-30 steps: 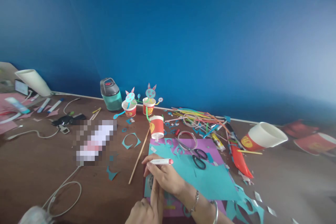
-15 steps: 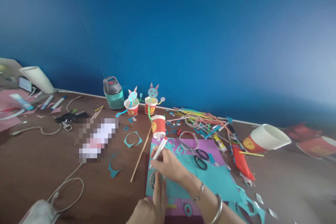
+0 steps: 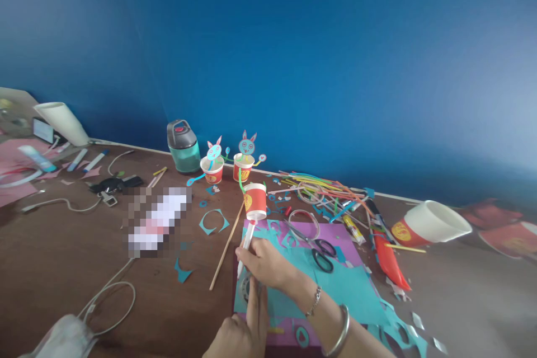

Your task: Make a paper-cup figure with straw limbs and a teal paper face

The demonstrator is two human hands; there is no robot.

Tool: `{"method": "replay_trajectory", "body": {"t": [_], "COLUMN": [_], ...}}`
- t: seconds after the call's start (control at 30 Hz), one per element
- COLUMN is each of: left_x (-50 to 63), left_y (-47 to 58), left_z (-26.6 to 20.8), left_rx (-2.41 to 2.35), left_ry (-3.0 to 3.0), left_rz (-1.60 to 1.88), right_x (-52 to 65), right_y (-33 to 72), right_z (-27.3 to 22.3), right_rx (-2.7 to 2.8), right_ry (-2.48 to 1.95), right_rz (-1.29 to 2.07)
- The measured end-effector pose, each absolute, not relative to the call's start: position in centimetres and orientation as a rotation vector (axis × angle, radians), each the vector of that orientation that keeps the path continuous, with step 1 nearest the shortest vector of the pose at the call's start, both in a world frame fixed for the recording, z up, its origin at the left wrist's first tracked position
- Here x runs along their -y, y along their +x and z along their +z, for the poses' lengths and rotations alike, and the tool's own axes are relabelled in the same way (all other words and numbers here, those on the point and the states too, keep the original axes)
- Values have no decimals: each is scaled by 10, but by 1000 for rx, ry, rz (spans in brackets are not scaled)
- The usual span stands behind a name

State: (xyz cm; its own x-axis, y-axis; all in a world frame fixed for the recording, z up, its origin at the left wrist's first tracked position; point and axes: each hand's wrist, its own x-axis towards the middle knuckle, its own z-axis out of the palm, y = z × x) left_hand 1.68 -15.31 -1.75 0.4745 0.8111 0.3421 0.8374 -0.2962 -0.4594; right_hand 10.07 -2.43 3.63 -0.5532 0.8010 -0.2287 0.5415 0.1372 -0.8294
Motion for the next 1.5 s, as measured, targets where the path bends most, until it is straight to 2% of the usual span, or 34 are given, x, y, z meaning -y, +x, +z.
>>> {"method": "replay_trajectory", "body": {"t": [0.3,0.93,1.13,1.5], "left_x": [153,152,151,153], "left_y": [21,29,25,18], "left_z": [-27,-56,-41,-19], "left_rx": [1438,1492,1474,1370], "left_ry": [-2127,-2084,-2116,-2147], "left_rz": [-105,-217,-187,-69], "right_x": [27,26,24,19], "right_y": [93,89,90,97], "right_z": [57,60,57,53], "right_rx": [2419,2537,2501,2448], "right_ry": [-1336,-1411,-1398,-1430], "right_rz": [1218,1101,1141,1011]}}
